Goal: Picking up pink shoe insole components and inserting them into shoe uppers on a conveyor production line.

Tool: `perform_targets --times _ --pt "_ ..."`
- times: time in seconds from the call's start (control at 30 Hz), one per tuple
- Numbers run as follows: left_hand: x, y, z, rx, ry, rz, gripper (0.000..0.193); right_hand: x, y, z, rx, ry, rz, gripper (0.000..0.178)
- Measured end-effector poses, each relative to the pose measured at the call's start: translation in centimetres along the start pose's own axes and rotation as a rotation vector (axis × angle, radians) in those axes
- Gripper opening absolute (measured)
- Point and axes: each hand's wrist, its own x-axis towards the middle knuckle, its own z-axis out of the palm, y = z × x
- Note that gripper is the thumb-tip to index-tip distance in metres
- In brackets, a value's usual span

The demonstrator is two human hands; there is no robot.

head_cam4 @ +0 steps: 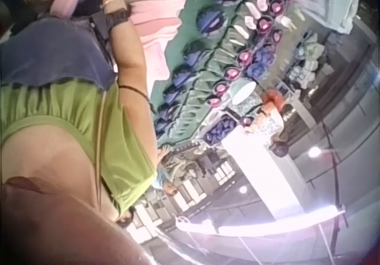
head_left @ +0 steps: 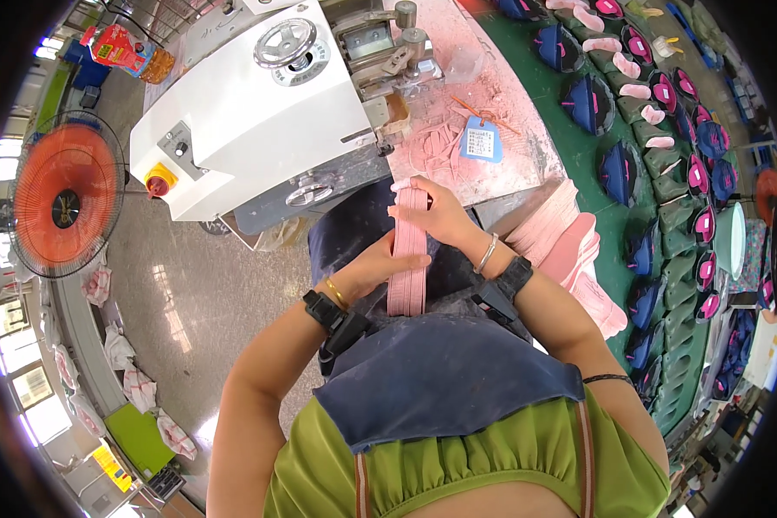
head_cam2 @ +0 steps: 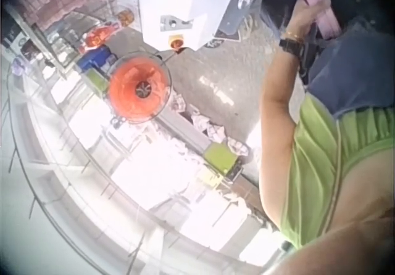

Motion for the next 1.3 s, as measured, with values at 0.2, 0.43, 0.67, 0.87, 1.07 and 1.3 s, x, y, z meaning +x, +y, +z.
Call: perform_targets --times 0.2,0.43,0.67,0.87,1.07,1.3 --pt "-0.7 0.5 0.2 0.007 0.024 -0.072 0.055 -1.0 -1.0 0.5 -0.014 -0.054 -0.005 0.035" --pt "-0.6 -0.8 1.9 -0.087 0.15 -0.041 0.039 -2.2 -0.4 1.4 0.143 0.005 0.043 0.035" --pt "-0.4 -0.2 2.9 -0.009 0.249 0.046 0.035 -1.9 -1.5 1.1 0.053 0.01 0.003 0.039" --pt "-0.5 0.4 3.4 0.012 0.243 0.093 0.031 -2.0 -1.2 -0.1 -0.045 -0.033 -0.008 0.058" --pt "1.5 2.7 1.9 -0.112 0.227 0.253 0.027 -4.8 0.2 -2.0 0.224 0.091 0.071 0.064" --pt "2.7 3.8 2.4 -0.154 0.215 0.281 0.03 -5.4 -1.4 -2.7 0.188 0.233 0.038 0.049"
